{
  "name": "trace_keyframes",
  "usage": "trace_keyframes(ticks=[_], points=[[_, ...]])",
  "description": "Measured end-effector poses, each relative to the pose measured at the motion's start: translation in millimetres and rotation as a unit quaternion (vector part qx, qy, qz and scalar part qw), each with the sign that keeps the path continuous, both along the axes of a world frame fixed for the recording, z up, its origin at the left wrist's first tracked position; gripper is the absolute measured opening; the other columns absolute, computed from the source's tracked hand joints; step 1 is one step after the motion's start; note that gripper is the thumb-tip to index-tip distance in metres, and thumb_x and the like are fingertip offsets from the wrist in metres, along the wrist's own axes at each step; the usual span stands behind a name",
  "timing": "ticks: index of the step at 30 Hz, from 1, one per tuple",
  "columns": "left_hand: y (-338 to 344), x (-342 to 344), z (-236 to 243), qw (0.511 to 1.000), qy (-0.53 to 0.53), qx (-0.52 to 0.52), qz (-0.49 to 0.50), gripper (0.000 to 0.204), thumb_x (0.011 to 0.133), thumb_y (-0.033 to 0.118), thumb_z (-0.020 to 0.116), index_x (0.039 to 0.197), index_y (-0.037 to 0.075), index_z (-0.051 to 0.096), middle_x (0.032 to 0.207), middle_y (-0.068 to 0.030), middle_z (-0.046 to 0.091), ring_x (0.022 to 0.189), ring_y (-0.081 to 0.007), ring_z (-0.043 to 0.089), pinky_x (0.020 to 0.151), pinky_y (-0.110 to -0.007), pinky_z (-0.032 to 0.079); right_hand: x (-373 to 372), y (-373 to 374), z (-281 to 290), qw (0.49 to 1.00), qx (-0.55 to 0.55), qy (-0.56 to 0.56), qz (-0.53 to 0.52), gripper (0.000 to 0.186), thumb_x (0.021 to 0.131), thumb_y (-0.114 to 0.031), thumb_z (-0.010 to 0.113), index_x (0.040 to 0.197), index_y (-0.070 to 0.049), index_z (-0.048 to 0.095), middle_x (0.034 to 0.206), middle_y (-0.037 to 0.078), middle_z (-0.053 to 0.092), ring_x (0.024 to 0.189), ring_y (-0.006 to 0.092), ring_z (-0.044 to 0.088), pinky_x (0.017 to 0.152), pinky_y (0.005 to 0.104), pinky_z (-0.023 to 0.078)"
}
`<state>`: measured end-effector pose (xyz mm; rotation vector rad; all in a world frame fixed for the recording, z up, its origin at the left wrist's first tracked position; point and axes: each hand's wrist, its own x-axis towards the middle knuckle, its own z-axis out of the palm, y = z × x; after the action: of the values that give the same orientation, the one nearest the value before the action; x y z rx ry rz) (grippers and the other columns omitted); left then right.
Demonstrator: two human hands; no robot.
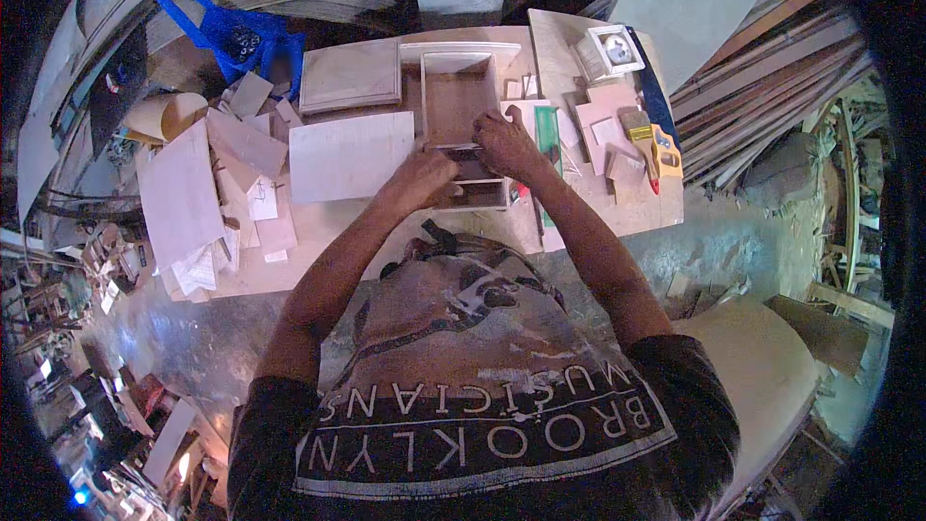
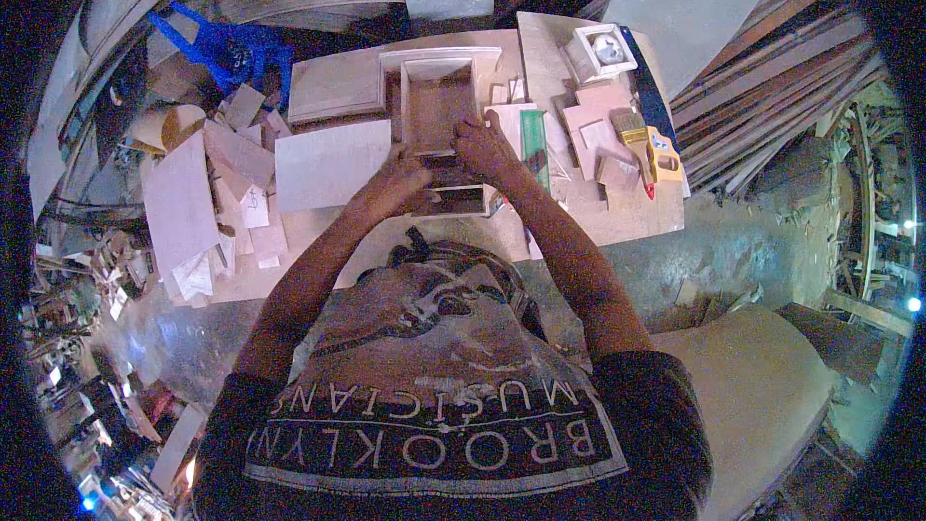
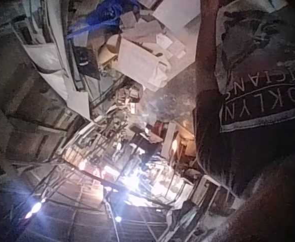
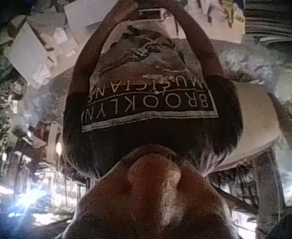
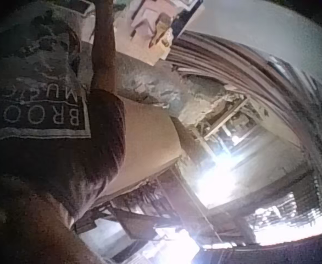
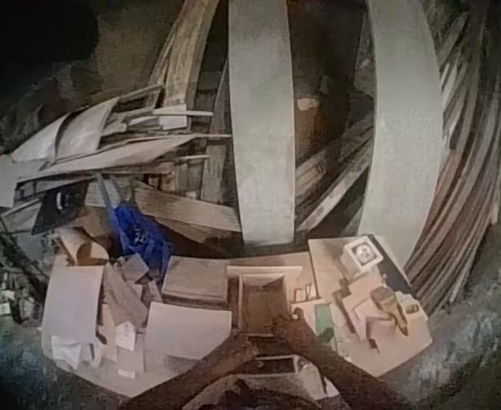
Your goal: Hand sawing a small piece of wood and checking the fit for a wooden box.
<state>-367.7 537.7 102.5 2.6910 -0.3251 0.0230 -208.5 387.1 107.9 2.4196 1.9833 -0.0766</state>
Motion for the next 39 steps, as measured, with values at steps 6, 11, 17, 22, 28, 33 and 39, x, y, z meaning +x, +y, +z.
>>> trace_keyframes(ticks=[6, 11, 17, 22, 28, 33, 39], points=[[-6.9, -19.8, 51.4, 0.966, -0.072, -0.094, 0.231, 0.019, 0.083, 0.017, 0.064, 0.095, 0.002, 0.064, 0.087, -0.0147, 0.065, 0.083, -0.0327, 0.063, 0.081, -0.041, 0.047, -3.4, -11.7, 15.7, 0.997, 0.056, 0.037, -0.042, 0.029, 0.075, -0.022, 0.069, 0.101, -0.01, 0.066, 0.117, 0.006, 0.057, 0.118, 0.0212, 0.048, 0.096, 0.0497, 0.031], [-9.5, -90.6, 45.3, 0.872, -0.019, -0.279, 0.401, 0.018, 0.09, 0.013, 0.058, 0.101, 0.0, 0.064, 0.091, -0.0148, 0.068, 0.083, -0.0252, 0.066, 0.072, -0.035, 0.052, -5.0, -49.1, 37.9, 0.923, 0.249, 0.234, -0.176, 0.03, 0.081, -0.015, 0.064, 0.11, -0.006, 0.064, 0.109, 0.012, 0.062, 0.105, 0.0252, 0.056, 0.093, 0.0426, 0.039], [-42.2, -119.6, -27.0, 0.838, -0.006, -0.371, 0.399, 0.029, 0.092, 0.016, 0.057, 0.117, 0.001, 0.059, 0.11, -0.0166, 0.064, 0.096, -0.0244, 0.064, 0.078, -0.033, 0.054, -47.1, -98.7, -4.2, 0.734, 0.325, 0.486, -0.346, 0.019, 0.089, 0.001, 0.053, 0.104, -0.003, 0.063, 0.09, 0.006, 0.061, 0.089, 0.0167, 0.058, 0.083, 0.0289, 0.047], [-53.2, -110.8, -29.0, 0.803, 0.054, -0.455, 0.382, 0.043, 0.092, 0.009, 0.052, 0.135, 0.004, 0.047, 0.13, -0.0169, 0.054, 0.11, -0.0298, 0.059, 0.088, -0.037, 0.051, -71.6, -107.7, -30.7, 0.717, 0.303, 0.502, -0.378, 0.024, 0.091, -0.002, 0.051, 0.111, 0.0, 0.063, 0.104, 0.011, 0.066, 0.101, 0.0207, 0.059, 0.091, 0.0323, 0.045], [-55.4, -109.5, -51.0, 0.801, 0.054, -0.489, 0.342, 0.058, 0.084, 0.006, 0.053, 0.14, 0.005, 0.041, 0.137, -0.0164, 0.049, 0.12, -0.0297, 0.052, 0.098, -0.038, 0.043, -82.6, -101.9, -35.5, 0.717, 0.296, 0.505, -0.378, 0.025, 0.091, -0.005, 0.051, 0.113, 0.002, 0.062, 0.106, 0.015, 0.066, 0.102, 0.0214, 0.06, 0.092, 0.0314, 0.045], [-55.5, -108.0, -57.8, 0.828, 0.039, -0.441, 0.343, 0.066, 0.077, 0.0, 0.049, 0.142, 0.006, 0.039, 0.139, -0.0174, 0.047, 0.122, -0.029, 0.05, 0.097, -0.036, 0.043, -83.0, -101.8, -41.6, 0.709, 0.286, 0.517, -0.384, 0.027, 0.089, 0.0, 0.049, 0.113, 0.001, 0.062, 0.108, 0.015, 0.065, 0.104, 0.0221, 0.06, 0.092, 0.0307, 0.044], [-54.8, -104.9, -44.3, 0.841, 0.051, -0.429, 0.325, 0.059, 0.08, 0.003, 0.049, 0.139, 0.002, 0.041, 0.139, -0.0231, 0.044, 0.129, -0.0344, 0.043, 0.109, -0.039, 0.031, -85.6, -101.4, -54.2, 0.714, 0.291, 0.52, -0.366, 0.031, 0.084, 0.001, 0.049, 0.113, 0.001, 0.062, 0.112, 0.019, 0.064, 0.103, 0.0297, 0.061, 0.091, 0.0331, 0.046]])
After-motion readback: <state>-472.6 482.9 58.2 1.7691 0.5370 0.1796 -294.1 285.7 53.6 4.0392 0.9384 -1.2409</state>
